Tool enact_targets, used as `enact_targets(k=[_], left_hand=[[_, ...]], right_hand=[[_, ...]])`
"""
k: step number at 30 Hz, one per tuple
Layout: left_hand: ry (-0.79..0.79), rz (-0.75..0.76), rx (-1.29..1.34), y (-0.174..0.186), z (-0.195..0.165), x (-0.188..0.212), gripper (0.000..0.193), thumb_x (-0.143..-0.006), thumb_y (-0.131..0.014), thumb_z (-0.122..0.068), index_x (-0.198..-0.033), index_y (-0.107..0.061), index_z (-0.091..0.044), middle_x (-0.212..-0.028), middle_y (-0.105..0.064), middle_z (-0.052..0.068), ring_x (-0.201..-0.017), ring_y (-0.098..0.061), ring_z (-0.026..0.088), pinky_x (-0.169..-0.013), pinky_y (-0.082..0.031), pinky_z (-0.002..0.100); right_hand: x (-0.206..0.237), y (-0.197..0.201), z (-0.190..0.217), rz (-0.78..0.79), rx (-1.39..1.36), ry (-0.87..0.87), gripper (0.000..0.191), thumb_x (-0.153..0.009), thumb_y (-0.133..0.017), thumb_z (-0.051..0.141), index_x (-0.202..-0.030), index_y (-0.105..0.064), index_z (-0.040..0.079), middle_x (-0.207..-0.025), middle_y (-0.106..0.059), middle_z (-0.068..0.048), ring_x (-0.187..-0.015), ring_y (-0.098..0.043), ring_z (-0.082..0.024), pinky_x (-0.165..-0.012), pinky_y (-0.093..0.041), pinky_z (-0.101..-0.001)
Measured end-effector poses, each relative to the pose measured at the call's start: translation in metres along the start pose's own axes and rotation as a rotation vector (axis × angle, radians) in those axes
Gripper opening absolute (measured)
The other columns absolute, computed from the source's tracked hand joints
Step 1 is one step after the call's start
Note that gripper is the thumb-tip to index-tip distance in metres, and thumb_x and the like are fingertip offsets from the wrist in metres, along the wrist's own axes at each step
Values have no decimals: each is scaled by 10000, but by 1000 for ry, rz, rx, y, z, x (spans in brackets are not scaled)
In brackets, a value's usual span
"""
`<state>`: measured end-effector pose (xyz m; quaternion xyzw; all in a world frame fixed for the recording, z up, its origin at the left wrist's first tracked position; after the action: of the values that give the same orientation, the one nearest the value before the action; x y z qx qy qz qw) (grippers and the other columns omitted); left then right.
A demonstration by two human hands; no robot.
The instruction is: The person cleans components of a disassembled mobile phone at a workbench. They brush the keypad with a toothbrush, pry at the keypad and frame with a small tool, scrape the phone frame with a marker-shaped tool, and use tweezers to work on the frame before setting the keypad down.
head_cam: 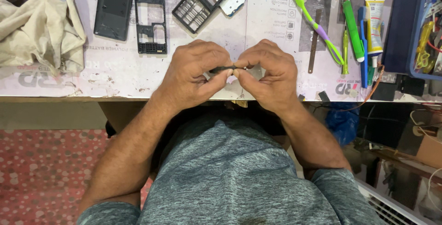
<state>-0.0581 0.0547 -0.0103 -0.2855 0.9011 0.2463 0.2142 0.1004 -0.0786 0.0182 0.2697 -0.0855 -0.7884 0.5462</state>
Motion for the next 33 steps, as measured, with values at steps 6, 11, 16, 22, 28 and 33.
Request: enact_targets(k=[6,11,16,22,28,33], left_hand=[[230,-20,156,3,-2,-1,109,-939,-762,-62,-1034,-726,-23,-915,-737,65,-799,-704,130,-677,-541,264],[326,-22,197,2,-2,-2,207,-931,-761,-83,-1123,-731,-14,-860,-709,60,-742,-664,108,-642,-530,255],[266,-21,200,2,2,0,222,-983,-713,-63,-1200,-708,-18,-914,-717,37,-783,-668,87,-678,-538,244],[295,-20,151,-1,6,2,234,-932,-740,-56,-1163,-725,-25,-832,-660,19,-673,-600,59,-565,-482,213],[308,-24,170,-1,5,1,217,-941,-725,-47,-1158,-723,-28,-822,-651,11,-650,-595,44,-542,-463,193],[302,8,216,1,4,0,197,-967,-702,-76,-1158,-710,-31,-825,-676,11,-692,-611,59,-594,-478,216]], right_hand=[[2,0,-7,8,-123,-42,307,-864,-800,-60,-1148,-694,-7,-998,-684,-78,-911,-622,-149,-835,-508,-288],[9,-2,-14,-13,-249,-148,315,-911,-752,-102,-1208,-677,-27,-1046,-685,-65,-960,-626,-110,-867,-511,-260],[12,-3,-24,-34,-458,-306,248,-956,-707,-101,-1195,-656,-59,-1061,-708,-71,-971,-654,-100,-862,-530,-239],[11,-1,-27,-28,-491,-359,224,-959,-699,-99,-1177,-658,-66,-1064,-717,-88,-960,-670,-101,-847,-546,-241],[7,-3,-28,4,-442,-282,227,-955,-714,-99,-1171,-652,-67,-1071,-708,-87,-980,-666,-108,-882,-553,-256],[5,-4,-28,6,-489,-338,210,-948,-699,-107,-1146,-646,-64,-1056,-706,-82,-962,-664,-105,-862,-554,-255]])
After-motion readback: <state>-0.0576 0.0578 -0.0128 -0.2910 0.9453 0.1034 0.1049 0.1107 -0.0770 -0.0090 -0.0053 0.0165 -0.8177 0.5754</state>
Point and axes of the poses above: each hand's wrist, its own x-axis away from the middle knuckle, its own y-axis out of the back of the hand, z = x × y, the point moved 1 cm from there along -x, towards the middle knuckle
